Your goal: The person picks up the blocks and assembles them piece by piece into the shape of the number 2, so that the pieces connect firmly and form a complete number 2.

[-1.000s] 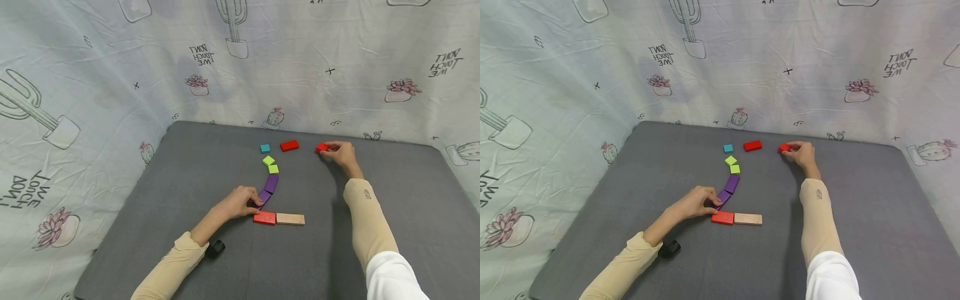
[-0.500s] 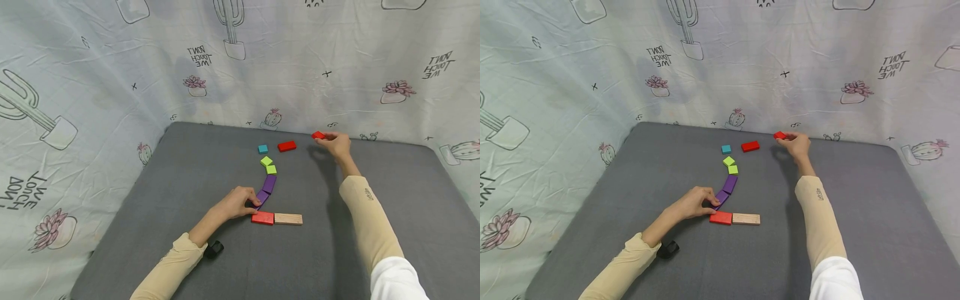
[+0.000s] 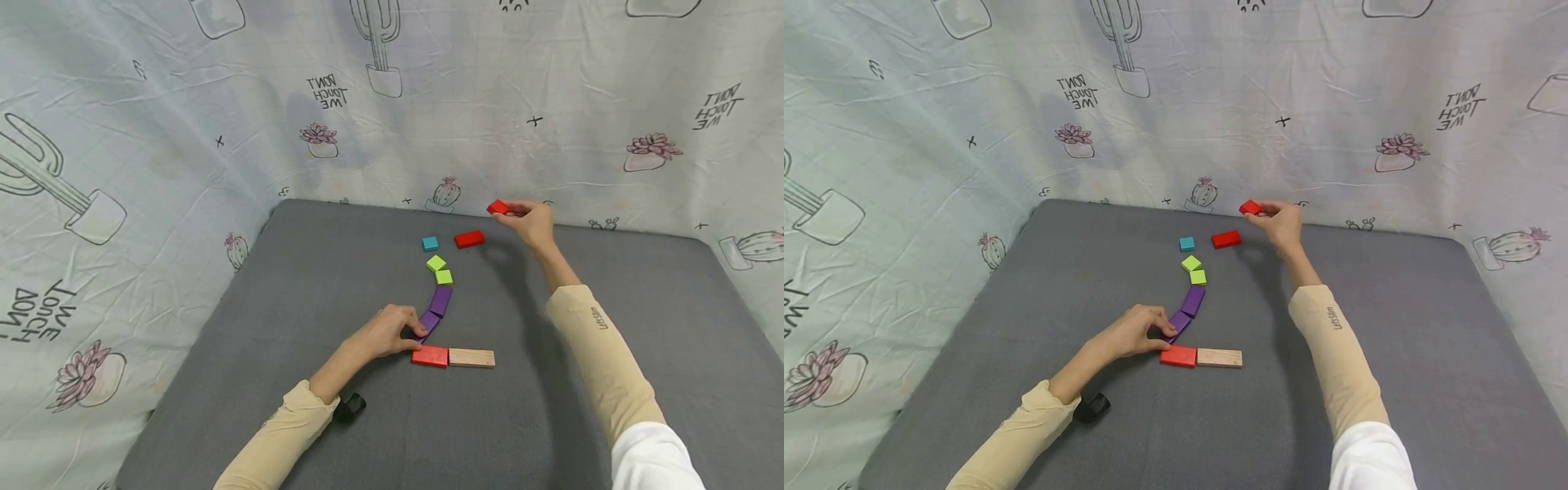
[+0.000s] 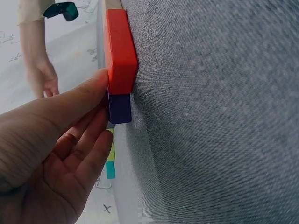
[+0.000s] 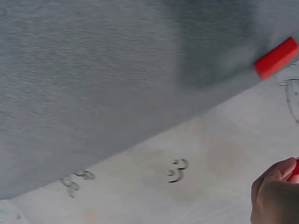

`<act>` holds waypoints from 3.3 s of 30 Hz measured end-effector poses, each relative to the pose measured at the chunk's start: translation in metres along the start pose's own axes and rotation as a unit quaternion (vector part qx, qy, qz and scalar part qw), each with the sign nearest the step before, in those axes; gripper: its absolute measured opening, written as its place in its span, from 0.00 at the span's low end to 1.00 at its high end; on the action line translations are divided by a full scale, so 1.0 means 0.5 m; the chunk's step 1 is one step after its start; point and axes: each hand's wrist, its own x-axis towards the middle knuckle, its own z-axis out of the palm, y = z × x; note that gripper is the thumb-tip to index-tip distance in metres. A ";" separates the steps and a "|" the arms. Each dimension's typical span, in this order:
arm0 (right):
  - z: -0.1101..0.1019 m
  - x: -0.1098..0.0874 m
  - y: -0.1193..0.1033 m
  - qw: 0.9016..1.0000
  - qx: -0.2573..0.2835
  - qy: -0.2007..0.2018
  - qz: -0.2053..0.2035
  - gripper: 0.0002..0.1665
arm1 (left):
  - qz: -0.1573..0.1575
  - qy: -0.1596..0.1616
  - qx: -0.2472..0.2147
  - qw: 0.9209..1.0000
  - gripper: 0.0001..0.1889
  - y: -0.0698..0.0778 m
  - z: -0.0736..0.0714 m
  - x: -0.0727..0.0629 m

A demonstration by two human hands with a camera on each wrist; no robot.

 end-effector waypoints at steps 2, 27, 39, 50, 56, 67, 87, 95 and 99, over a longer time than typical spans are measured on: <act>0.010 0.000 -0.011 1.000 0.004 -0.013 -0.005 0.25 | 0.001 0.001 0.001 1.000 0.12 0.001 -0.001 0.000; 0.161 -0.035 -0.050 0.965 -0.092 -0.211 -0.123 0.20 | -0.016 -0.011 -0.010 1.000 0.12 0.006 -0.008 0.003; 0.215 -0.026 -0.011 0.939 -0.176 -0.244 -0.164 0.21 | -0.004 -0.009 -0.012 1.000 0.12 0.005 -0.010 0.004; 0.248 -0.042 0.015 0.937 -0.209 -0.222 -0.172 0.23 | -0.005 -0.008 -0.012 1.000 0.12 -0.001 -0.009 0.001; 0.254 -0.047 0.021 0.931 -0.223 -0.219 -0.190 0.23 | -0.007 -0.012 -0.009 1.000 0.12 -0.003 -0.009 0.000; 0.259 -0.044 0.027 0.919 -0.228 -0.236 -0.217 0.22 | -0.007 -0.012 -0.013 1.000 0.12 -0.010 -0.009 -0.002; 0.186 -0.012 0.037 0.964 -0.133 -0.131 -0.189 0.17 | -0.024 -0.020 -0.013 0.999 0.13 -0.007 -0.011 0.000; 0.101 0.027 0.090 0.938 -0.242 -0.224 -0.104 0.34 | -0.020 -0.020 -0.015 0.999 0.13 -0.005 -0.010 -0.003; 0.095 0.036 0.109 0.930 -0.277 -0.210 -0.116 0.27 | -0.017 -0.019 -0.015 1.000 0.13 -0.006 -0.008 -0.002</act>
